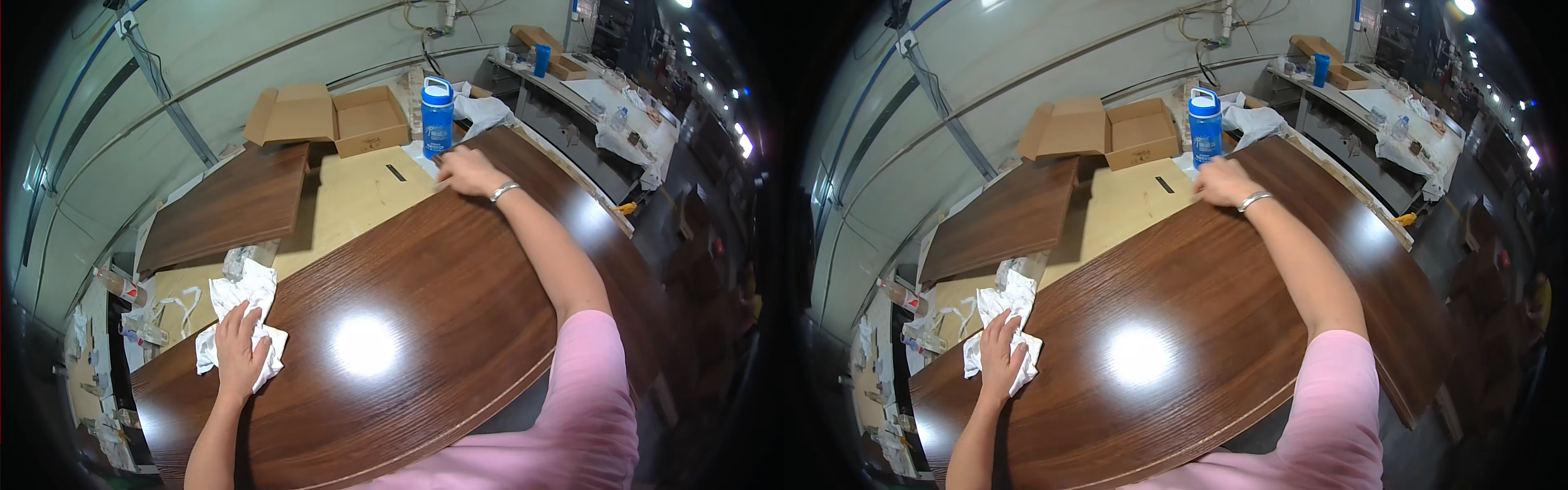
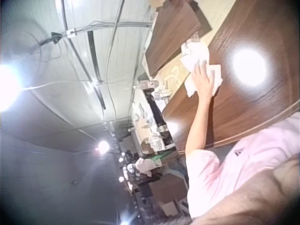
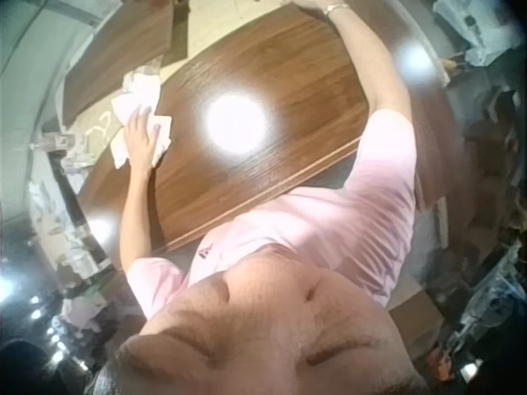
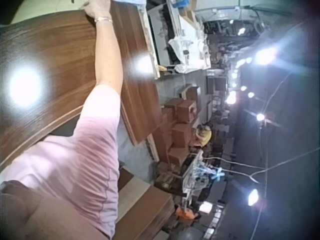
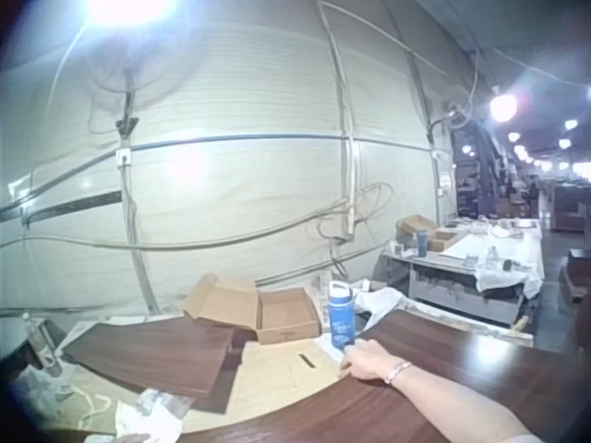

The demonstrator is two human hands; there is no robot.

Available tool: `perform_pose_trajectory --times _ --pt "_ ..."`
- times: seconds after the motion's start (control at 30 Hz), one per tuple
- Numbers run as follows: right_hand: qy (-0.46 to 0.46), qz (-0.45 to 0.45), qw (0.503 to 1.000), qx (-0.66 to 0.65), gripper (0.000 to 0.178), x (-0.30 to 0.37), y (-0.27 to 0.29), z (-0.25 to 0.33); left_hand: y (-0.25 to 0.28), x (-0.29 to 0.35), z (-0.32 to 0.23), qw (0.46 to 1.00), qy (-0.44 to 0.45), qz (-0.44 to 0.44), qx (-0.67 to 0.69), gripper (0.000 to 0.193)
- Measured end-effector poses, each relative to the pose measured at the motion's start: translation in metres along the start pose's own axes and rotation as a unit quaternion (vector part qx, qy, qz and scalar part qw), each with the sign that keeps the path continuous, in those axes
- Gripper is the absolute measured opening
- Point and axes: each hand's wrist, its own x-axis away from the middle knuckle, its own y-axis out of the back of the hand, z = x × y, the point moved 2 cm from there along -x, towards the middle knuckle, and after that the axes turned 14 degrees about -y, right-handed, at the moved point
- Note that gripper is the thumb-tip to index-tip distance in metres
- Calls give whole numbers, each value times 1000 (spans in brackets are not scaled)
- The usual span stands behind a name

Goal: The person sands the edges and surface of a wooden furniture panel using a sanding block while holding a white cloth in the other hand to wipe away dust.

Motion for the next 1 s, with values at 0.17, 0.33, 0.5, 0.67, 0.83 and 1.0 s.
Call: perform_pose_trajectory --times 0.17,0.33,0.5,0.67,0.83,1.0 --pt "-113 4 989 -97 19 2 6 -48 -1 -3 -1 1000 -1 2 2 46" --pt "44 -7 995 -84 22 8 8 -15 1 3 2 1000 3 1 -4 46" --pt "-116 -72 990 43 17 17 20 -93 0 -1 1 1000 -1 -5 0 46" --pt "-75 -2 968 -240 20 12 0 -76 3 0 2 1000 0 1 -4 46" --pt "-205 -15 974 -94 17 17 8 -90 1 3 7 1000 -2 -2 1 46" --pt "-81 7 942 -326 24 18 -8 -83 2 1 2 1000 6 4 3 46"
